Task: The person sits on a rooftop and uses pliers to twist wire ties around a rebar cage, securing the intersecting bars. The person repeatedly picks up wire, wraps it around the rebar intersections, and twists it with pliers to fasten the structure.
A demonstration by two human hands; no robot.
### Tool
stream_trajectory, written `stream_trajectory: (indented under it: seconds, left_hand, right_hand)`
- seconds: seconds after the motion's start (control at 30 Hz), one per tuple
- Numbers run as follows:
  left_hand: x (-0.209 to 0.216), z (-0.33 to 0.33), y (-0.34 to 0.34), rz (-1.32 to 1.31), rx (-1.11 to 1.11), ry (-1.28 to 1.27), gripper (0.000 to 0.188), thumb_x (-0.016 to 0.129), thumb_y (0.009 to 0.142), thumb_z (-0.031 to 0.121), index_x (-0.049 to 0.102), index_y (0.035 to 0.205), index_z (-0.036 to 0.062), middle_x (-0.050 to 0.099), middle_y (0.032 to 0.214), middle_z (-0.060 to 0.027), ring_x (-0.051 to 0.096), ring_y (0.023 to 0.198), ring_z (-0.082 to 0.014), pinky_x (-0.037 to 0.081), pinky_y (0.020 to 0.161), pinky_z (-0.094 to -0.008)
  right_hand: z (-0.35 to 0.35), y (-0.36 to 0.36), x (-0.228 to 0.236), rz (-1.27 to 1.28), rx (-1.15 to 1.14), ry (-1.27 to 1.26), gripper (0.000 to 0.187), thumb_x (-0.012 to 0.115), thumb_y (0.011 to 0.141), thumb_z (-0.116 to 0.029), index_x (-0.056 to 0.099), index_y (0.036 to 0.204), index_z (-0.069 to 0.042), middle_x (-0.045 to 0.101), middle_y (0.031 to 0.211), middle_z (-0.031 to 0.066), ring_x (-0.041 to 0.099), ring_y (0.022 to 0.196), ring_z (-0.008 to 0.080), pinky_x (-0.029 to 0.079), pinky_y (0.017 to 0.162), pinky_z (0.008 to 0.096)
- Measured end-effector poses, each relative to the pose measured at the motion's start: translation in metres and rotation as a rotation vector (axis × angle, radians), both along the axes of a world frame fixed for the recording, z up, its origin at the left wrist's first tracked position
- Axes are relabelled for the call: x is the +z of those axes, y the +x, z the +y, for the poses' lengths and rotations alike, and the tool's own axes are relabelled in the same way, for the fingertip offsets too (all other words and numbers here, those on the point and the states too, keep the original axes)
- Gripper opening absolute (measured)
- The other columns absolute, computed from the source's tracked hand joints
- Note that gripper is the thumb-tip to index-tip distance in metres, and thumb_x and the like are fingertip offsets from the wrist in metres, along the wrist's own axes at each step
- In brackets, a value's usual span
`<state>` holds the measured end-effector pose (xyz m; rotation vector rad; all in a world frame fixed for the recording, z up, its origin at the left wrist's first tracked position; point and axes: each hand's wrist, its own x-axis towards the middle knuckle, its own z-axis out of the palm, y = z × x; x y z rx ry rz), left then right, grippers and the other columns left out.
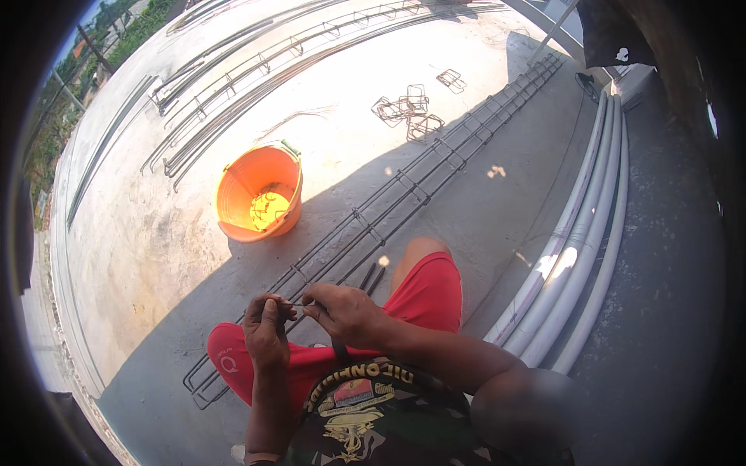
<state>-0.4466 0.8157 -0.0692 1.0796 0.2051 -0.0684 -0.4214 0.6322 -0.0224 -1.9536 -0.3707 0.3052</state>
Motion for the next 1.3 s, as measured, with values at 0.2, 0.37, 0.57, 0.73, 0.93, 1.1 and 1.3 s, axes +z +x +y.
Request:
stream_trajectory:
  seconds: [0.2, 0.37, 0.57, 0.73, 0.93, 1.1, 1.3]
  left_hand:
    - [0.014, -0.008, 0.013, -0.045, 0.151, 0.025, 0.016, 0.046, 0.102, 0.02, 0.055, 0.105, 0.0067, 0.066, 0.093, -0.0104, 0.065, 0.082, -0.0225, 0.053, 0.071, -0.0329]
    - [0.014, 0.001, 0.026, -0.111, 0.212, -0.023, 0.016, 0.045, 0.103, 0.02, 0.054, 0.108, 0.0072, 0.064, 0.085, -0.0098, 0.064, 0.076, -0.0214, 0.053, 0.069, -0.0334]
    - [0.024, -0.004, 0.041, -0.096, 0.037, 0.086, 0.018, 0.045, 0.103, 0.016, 0.053, 0.115, 0.0055, 0.059, 0.077, -0.0077, 0.063, 0.071, -0.0196, 0.056, 0.066, -0.035]
    - [0.049, -0.017, 0.046, 0.034, -0.073, -0.169, 0.02, 0.045, 0.103, 0.015, 0.051, 0.117, 0.0031, 0.06, 0.085, -0.0095, 0.066, 0.074, -0.0213, 0.057, 0.063, -0.033]
    - [0.047, -0.01, 0.046, 0.126, -0.198, -0.069, 0.021, 0.046, 0.102, 0.019, 0.054, 0.116, 0.0049, 0.061, 0.085, -0.0082, 0.066, 0.077, -0.0191, 0.045, 0.052, -0.0255]
    - [0.05, -0.012, 0.039, 0.072, -0.251, -0.032, 0.022, 0.049, 0.1, 0.016, 0.054, 0.116, 0.0024, 0.062, 0.087, -0.0082, 0.065, 0.077, -0.0189, 0.044, 0.054, -0.0235]
    - [0.047, -0.007, 0.037, -0.085, -0.353, 0.089, 0.021, 0.054, 0.096, 0.007, 0.056, 0.116, 0.0023, 0.065, 0.089, -0.008, 0.061, 0.075, -0.0132, 0.045, 0.058, -0.0215]
  right_hand:
    - [-0.021, -0.009, -0.009, -0.054, -0.056, -0.006, 0.017, 0.062, 0.092, -0.015, 0.062, 0.102, -0.001, 0.066, 0.087, 0.0165, 0.068, 0.081, 0.0301, 0.053, 0.07, 0.0371]
    - [-0.022, -0.011, -0.006, -0.05, -0.083, -0.028, 0.017, 0.061, 0.092, -0.015, 0.063, 0.101, -0.001, 0.066, 0.086, 0.0163, 0.068, 0.079, 0.0298, 0.053, 0.069, 0.0373]
    - [-0.047, 0.008, 0.014, -0.137, -0.087, -0.048, 0.012, 0.064, 0.091, -0.012, 0.065, 0.097, -0.001, 0.064, 0.077, 0.0128, 0.064, 0.065, 0.0194, 0.05, 0.06, 0.0313]
    - [-0.058, 0.016, 0.029, -0.156, -0.136, -0.079, 0.009, 0.067, 0.088, -0.008, 0.066, 0.091, 0.0, 0.061, 0.069, 0.0082, 0.055, 0.057, 0.0126, 0.044, 0.054, 0.0282]
    - [-0.063, 0.013, 0.018, -0.162, -0.195, -0.012, 0.009, 0.068, 0.087, -0.008, 0.066, 0.089, 0.001, 0.061, 0.067, 0.0081, 0.055, 0.06, 0.0122, 0.044, 0.056, 0.0276]
    - [-0.07, 0.013, 0.028, -0.194, -0.251, -0.11, 0.01, 0.068, 0.087, -0.009, 0.066, 0.088, 0.001, 0.062, 0.068, 0.0077, 0.055, 0.061, 0.0126, 0.044, 0.057, 0.0279]
    - [-0.066, 0.012, 0.03, -0.071, -0.337, -0.036, 0.009, 0.068, 0.087, -0.008, 0.066, 0.088, 0.001, 0.062, 0.069, 0.008, 0.055, 0.061, 0.0132, 0.044, 0.058, 0.0277]
